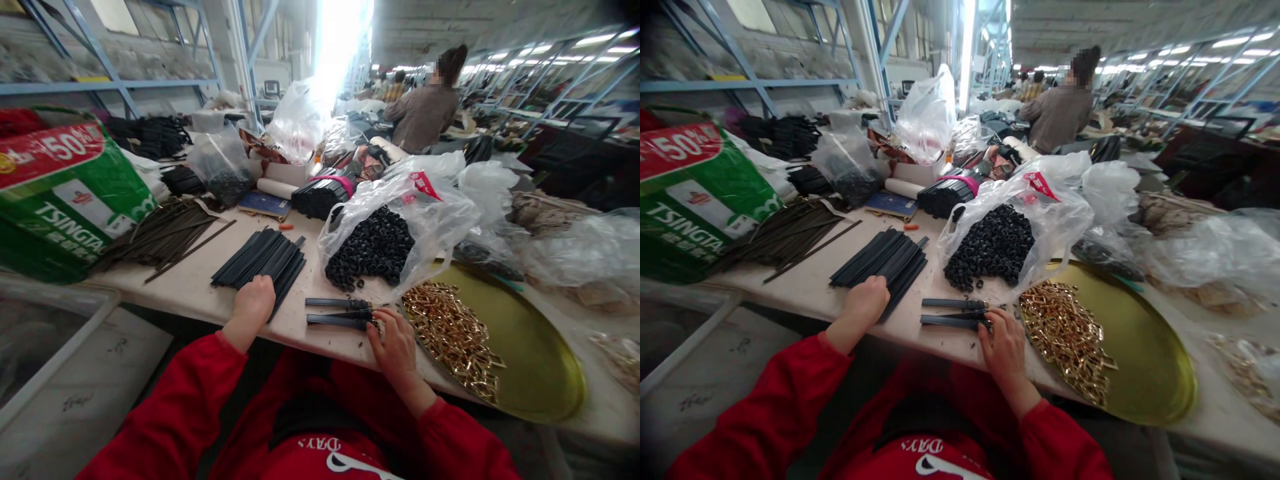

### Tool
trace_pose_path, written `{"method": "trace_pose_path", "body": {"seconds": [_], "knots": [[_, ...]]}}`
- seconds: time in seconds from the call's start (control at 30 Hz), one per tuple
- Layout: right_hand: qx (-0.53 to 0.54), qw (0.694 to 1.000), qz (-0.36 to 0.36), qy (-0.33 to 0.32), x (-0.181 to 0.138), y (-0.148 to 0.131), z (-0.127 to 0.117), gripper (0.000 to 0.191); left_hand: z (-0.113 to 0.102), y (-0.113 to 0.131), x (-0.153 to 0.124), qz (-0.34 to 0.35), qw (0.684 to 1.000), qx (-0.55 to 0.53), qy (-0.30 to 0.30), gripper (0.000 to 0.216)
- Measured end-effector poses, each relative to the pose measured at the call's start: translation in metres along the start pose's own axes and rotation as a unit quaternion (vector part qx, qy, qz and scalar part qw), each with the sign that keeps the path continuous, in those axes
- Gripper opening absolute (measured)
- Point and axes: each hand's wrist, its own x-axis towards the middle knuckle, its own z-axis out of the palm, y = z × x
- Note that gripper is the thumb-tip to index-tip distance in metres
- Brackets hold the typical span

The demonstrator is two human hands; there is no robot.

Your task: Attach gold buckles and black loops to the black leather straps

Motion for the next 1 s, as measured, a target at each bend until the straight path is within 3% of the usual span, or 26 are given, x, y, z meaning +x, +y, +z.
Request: {"method": "trace_pose_path", "body": {"seconds": [0.13, 0.23, 0.3, 0.37, 0.43, 0.47, 0.53, 0.63, 0.7, 0.77, 0.8, 0.87, 0.93, 1.0], "knots": [[0.077, 0.996, 0.021, 0.047, 0.007, -0.007, -0.015, 0.020, -0.013, -0.009, -0.014, -0.001, 0.999, -0.006, 0.054, 0.027], [0.208, 0.969, 0.129, 0.041, 0.019, -0.021, -0.031, 0.029, -0.020, -0.009, -0.029, 0.033, 0.986, -0.053, 0.155, 0.020], [0.349, 0.908, 0.221, -0.074, 0.027, -0.037, -0.041, 0.042, -0.023, -0.002, -0.038, 0.115, 0.969, -0.096, 0.196, 0.012], [0.487, 0.793, 0.269, -0.249, 0.032, -0.056, -0.050, 0.052, -0.024, 0.010, -0.043, 0.217, 0.942, -0.129, 0.220, 0.008], [0.557, 0.692, 0.270, -0.372, 0.034, -0.072, -0.055, 0.051, -0.023, 0.026, -0.045, 0.303, 0.911, -0.160, 0.229, 0.008], [0.571, 0.663, 0.270, -0.402, 0.034, -0.078, -0.056, 0.047, -0.023, 0.034, -0.045, 0.331, 0.899, -0.181, 0.224, 0.009], [0.585, 0.641, 0.282, -0.409, 0.036, -0.086, -0.055, 0.037, -0.022, 0.050, -0.044, 0.332, 0.890, -0.247, 0.193, 0.012], [0.580, 0.664, 0.316, -0.350, 0.041, -0.085, -0.049, 0.035, -0.022, 0.069, -0.039, 0.201, 0.871, -0.435, 0.113, 0.019], [0.557, 0.697, 0.318, -0.320, 0.045, -0.081, -0.043, 0.036, -0.022, 0.078, -0.036, 0.132, 0.814, -0.566, -0.015, 0.025], [0.520, 0.729, 0.289, -0.338, 0.050, -0.072, -0.037, 0.036, -0.023, 0.085, -0.033, 0.108, 0.745, -0.640, -0.153, 0.030], [0.486, 0.755, 0.257, -0.357, 0.054, -0.065, -0.034, 0.036, -0.023, 0.087, -0.031, 0.096, 0.717, -0.662, -0.196, 0.030], [0.369, 0.842, 0.173, -0.353, 0.069, -0.043, -0.028, 0.034, -0.025, 0.090, -0.028, 0.039, 0.668, -0.705, -0.236, 0.027], [0.194, 0.944, 0.089, -0.251, 0.091, -0.013, -0.021, 0.024, -0.028, 0.092, -0.025, -0.031, 0.608, -0.743, -0.279, 0.022], [0.045, 0.983, 0.065, -0.165, 0.115, 0.021, -0.012, 0.022, -0.030, 0.093, -0.022, -0.079, 0.551, -0.760, -0.335, 0.020]]}}
